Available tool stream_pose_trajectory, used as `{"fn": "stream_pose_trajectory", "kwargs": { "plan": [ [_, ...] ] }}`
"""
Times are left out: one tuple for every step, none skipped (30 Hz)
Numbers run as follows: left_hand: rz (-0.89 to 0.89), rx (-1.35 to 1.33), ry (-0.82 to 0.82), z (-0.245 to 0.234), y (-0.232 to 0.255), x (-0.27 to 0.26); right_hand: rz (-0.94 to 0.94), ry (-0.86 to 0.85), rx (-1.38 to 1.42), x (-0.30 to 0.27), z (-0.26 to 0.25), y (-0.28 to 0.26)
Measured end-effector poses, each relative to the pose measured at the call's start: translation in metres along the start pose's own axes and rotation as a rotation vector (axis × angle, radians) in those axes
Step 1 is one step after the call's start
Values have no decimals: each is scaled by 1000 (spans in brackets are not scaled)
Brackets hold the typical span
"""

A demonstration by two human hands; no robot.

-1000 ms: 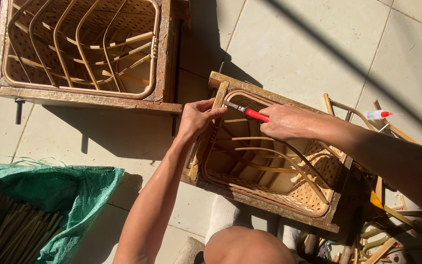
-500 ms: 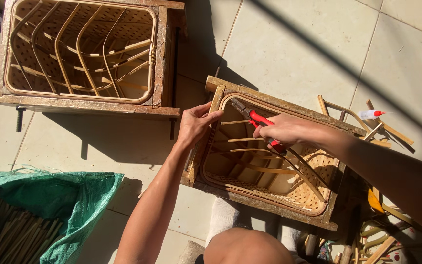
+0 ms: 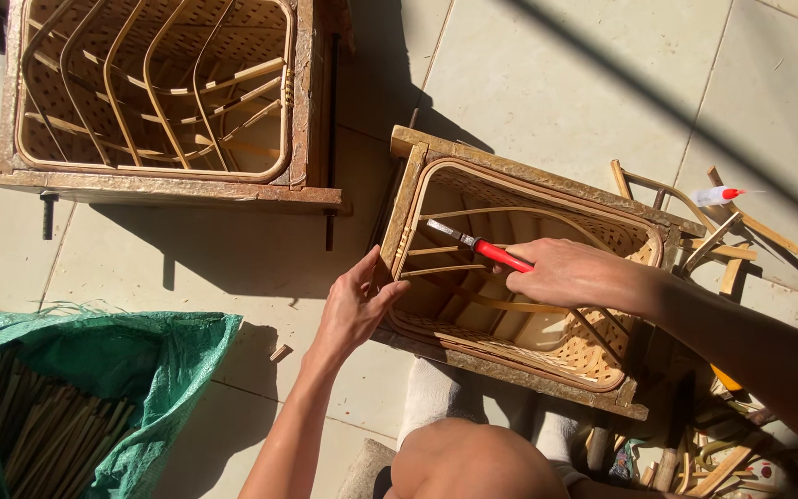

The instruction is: The person assembles a rectangular woven basket using a wooden mold. They apply glue to the rim, insert thin wooden strips, and secure them with a hammer and pliers. The person also uses a knife to trim excess material and adjusts the basket's position within the mold.

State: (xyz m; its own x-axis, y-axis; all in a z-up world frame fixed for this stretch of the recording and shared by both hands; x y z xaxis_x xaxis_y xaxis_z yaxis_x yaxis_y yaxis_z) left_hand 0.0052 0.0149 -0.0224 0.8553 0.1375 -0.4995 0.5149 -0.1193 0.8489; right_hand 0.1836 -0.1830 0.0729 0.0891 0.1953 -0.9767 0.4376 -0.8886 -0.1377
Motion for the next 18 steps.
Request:
{"fn": "stream_pose_trajectory", "kwargs": {
  "plan": [
    [-16,159,56,3,9,-4,5,-15,-15,0,4,-1],
    [-82,176,58,8,12,-3,12,-28,-29,0,8,-2],
    [-148,194,61,10,16,0,20,-40,-43,1,10,-3],
    [-212,213,64,11,20,2,-8,-29,-49,2,7,-7],
    [-155,208,102,10,31,2,-35,-18,-55,2,3,-12],
    [-102,203,138,10,39,0,-64,-10,-60,3,1,-17],
    [-49,198,174,9,46,-3,-58,-28,-61,5,-1,-20],
    [-50,205,189,10,47,-5,-52,-49,-58,8,-2,-23],
    [-51,212,205,10,46,-6,-47,-69,-55,11,-3,-26],
    [-55,218,224,10,44,-8,-31,-76,-68,14,-4,-29],
    [-56,205,220,11,40,-8,-16,-83,-81,18,-6,-31],
    [-57,189,218,12,37,-6,1,-90,-97,21,-7,-33],
    [-58,173,216,13,33,-4,2,-75,-114,23,-9,-34],
    [-6,146,203,14,32,-1,3,-64,-130,26,-11,-35],
    [46,119,189,14,31,2,5,-53,-146,27,-12,-35],
    [95,95,171,12,30,2,-8,-55,-140,28,-10,-36],
    [0,132,109,12,22,4,-20,-57,-135,27,-7,-37],
    [-85,173,49,7,14,9,-32,-48,-127,25,-5,-38]
  ]
}}
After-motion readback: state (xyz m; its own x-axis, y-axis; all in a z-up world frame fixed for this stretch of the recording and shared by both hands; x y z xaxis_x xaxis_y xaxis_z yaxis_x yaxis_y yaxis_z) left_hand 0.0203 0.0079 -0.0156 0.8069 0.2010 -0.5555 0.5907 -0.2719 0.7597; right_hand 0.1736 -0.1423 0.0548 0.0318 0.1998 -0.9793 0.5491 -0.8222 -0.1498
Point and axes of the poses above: each hand's wrist, its own x-axis towards the middle knuckle, its own z-axis out of the palm, y = z × x, the point moved 7 cm from there along x, towards the middle knuckle, and after that the axes turned 14 degrees about -y, right-handed, at the moved point
